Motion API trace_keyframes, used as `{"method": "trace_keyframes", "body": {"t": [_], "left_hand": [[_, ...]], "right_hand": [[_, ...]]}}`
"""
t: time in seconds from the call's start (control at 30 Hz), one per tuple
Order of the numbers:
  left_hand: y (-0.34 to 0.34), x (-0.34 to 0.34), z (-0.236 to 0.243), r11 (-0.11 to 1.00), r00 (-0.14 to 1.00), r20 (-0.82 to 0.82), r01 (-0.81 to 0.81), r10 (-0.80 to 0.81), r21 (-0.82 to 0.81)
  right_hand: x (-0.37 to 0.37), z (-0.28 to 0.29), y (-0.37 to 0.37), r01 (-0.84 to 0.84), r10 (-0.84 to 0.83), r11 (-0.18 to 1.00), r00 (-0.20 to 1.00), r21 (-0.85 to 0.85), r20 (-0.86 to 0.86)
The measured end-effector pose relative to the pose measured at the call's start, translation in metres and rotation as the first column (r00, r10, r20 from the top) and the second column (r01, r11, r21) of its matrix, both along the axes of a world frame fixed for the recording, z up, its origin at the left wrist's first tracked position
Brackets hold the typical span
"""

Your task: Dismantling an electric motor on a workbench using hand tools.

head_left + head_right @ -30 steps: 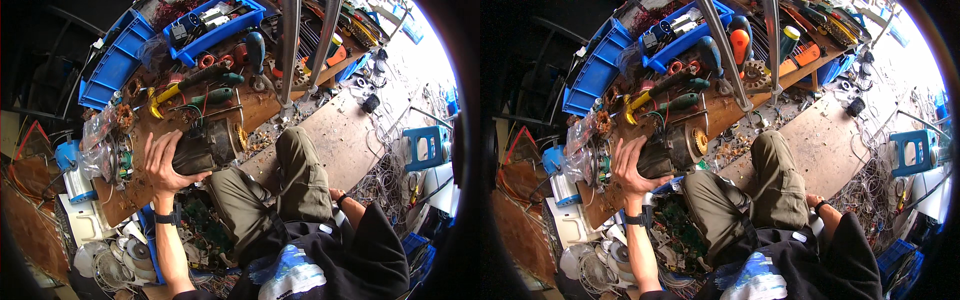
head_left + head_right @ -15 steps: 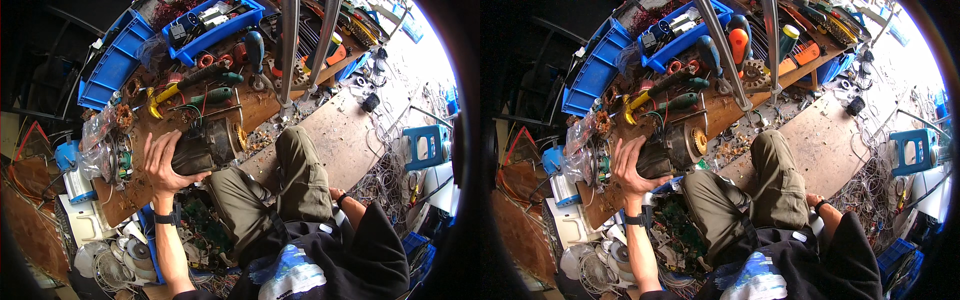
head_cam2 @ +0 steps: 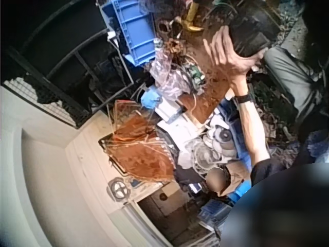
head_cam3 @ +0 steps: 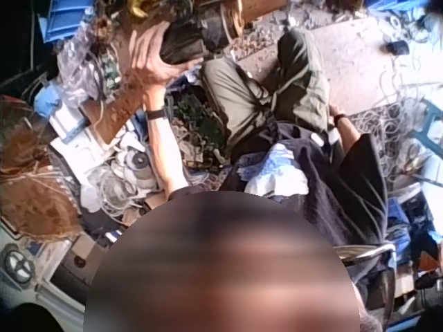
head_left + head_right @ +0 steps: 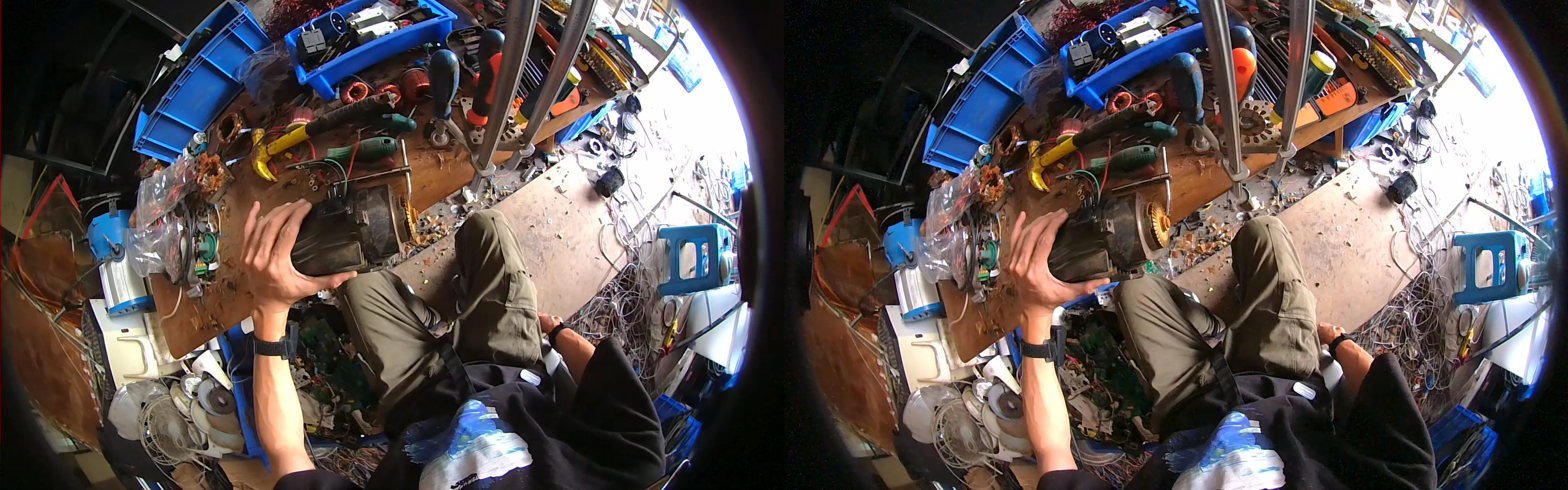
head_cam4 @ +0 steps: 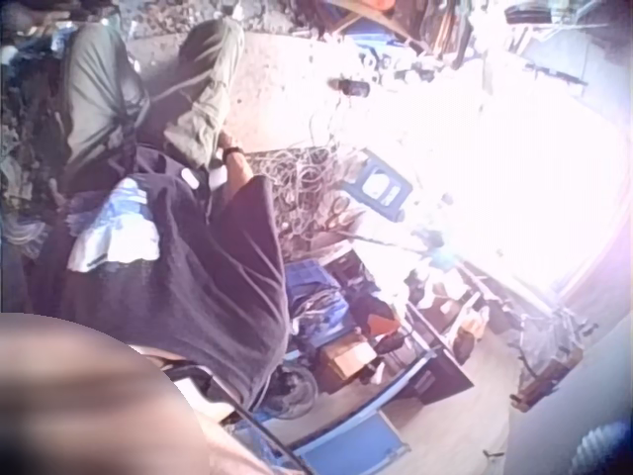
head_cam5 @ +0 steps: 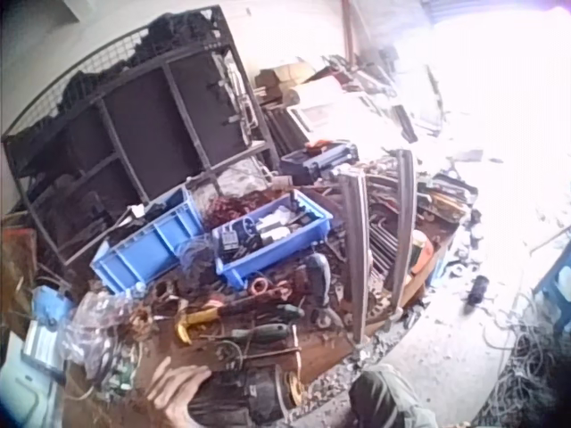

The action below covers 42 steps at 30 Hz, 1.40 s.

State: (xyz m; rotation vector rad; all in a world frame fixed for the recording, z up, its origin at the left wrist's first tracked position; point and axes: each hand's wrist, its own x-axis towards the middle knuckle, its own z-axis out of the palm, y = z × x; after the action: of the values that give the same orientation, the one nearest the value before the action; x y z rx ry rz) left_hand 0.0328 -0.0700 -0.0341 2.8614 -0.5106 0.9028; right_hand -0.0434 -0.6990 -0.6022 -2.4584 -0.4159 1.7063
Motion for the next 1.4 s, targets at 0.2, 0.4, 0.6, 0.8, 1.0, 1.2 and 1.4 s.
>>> {"method": "trace_keyframes", "body": {"t": [0.2,0.4,0.6,0.8,1.0,1.2,1.4], "left_hand": [[-0.011,0.007,0.007,1.000,1.000,0.004,0.021,-0.021,0.016],[-0.007,0.004,0.005,1.000,1.000,-0.004,-0.001,0.001,0.002],[-0.004,0.003,0.004,1.000,1.000,0.000,0.008,-0.008,-0.022],[-0.003,0.004,-0.001,0.999,0.999,0.026,0.020,-0.019,-0.047],[-0.001,0.003,-0.001,0.999,0.999,0.030,0.024,-0.023,-0.045],[-0.002,0.003,-0.001,0.998,0.999,0.030,0.028,-0.026,-0.049],[-0.005,0.004,0.001,0.999,1.000,0.011,0.018,-0.018,-0.040]], "right_hand": [[0.007,0.102,0.040,0.023,-0.024,1.000,0.999,0.008,0.035],[0.029,0.126,0.035,-0.010,0.009,1.000,0.998,0.008,0.068],[0.050,0.150,0.033,-0.044,0.043,0.999,0.994,0.004,0.102],[0.063,0.170,0.032,-0.056,0.055,0.998,0.989,0.003,0.134],[0.069,0.178,0.033,-0.054,0.050,0.998,0.987,0.024,0.154],[0.065,0.176,0.032,-0.031,0.019,0.997,0.986,0.068,0.164],[0.053,0.166,0.031,0.014,-0.034,0.992,0.985,0.123,0.167]]}}
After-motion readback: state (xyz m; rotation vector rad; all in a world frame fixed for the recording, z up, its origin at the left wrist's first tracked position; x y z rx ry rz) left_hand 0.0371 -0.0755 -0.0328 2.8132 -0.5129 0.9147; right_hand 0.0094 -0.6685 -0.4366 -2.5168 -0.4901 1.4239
